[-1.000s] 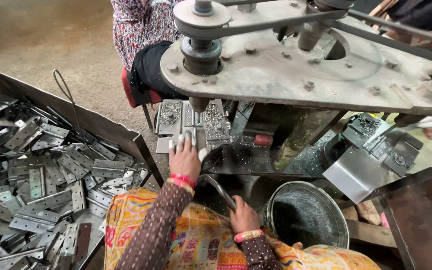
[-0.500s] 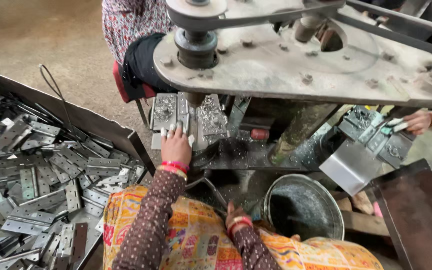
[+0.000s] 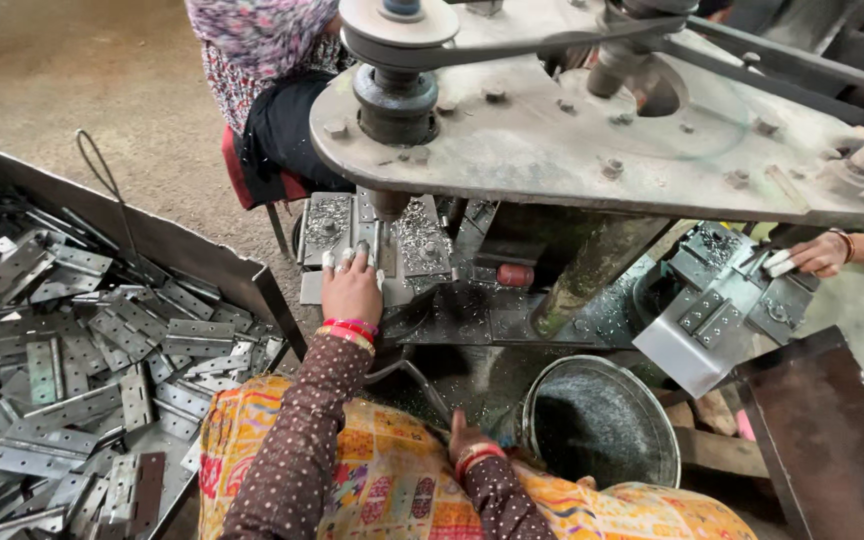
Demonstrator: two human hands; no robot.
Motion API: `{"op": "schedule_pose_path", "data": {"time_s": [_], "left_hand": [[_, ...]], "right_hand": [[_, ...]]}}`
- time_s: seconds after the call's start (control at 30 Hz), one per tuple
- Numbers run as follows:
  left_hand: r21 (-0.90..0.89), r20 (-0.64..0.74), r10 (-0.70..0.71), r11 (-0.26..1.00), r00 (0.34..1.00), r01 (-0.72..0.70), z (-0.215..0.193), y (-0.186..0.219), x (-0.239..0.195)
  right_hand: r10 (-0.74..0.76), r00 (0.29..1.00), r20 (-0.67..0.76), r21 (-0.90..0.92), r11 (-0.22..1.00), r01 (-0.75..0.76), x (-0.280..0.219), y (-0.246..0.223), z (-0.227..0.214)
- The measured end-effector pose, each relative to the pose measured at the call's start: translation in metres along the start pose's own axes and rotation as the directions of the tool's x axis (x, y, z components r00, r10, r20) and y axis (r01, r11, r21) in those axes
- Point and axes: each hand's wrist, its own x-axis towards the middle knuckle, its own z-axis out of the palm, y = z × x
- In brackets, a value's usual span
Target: The person places metal hinge plates onto a machining station, operating a lever to drill holes into the plates before placing them into a collection bin.
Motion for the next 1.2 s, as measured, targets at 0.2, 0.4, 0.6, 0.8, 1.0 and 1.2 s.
{"op": "schedule_pose_path", "data": {"time_s": [0.2, 0.4, 0.6, 0.8, 1.0, 1.2], "left_hand": [[0.019, 0.009, -0.004, 1.0, 1.0, 0.004, -0.008, 0.006, -0.014], [0.023, 0.147, -0.06, 0.998, 0.987, 0.058, -0.004, 0.002, 0.01], [0.078, 0.031, -0.005, 0.997, 0.999, 0.003, 0.0, 0.0, 0.024], [0.043, 0.074, 0.012, 0.999, 0.997, -0.015, 0.003, -0.005, 0.012], [0.003, 0.05, 0.014, 1.0, 0.999, -0.014, 0.012, -0.009, 0.017], [0.029, -0.017, 0.003, 1.0, 1.0, -0.002, 0.019, -0.01, 0.036]], "right_hand": [[-0.044, 0.999, -0.016, 0.105, 0.993, 0.045, 0.025, 0.016, 0.039], [-0.135, 0.972, -0.191, -0.03, 0.991, 0.132, -0.045, 0.002, -0.038], [-0.032, 0.999, -0.015, 0.005, 0.999, 0.032, 0.002, 0.002, 0.004], [-0.064, 0.998, -0.003, 0.114, 0.991, 0.064, 0.026, 0.019, 0.043], [-0.14, 0.968, -0.207, -0.011, 0.99, 0.141, -0.039, 0.007, -0.034], [-0.048, 0.998, -0.041, 0.0, 0.999, 0.048, 0.007, 0.002, 0.009]]}}
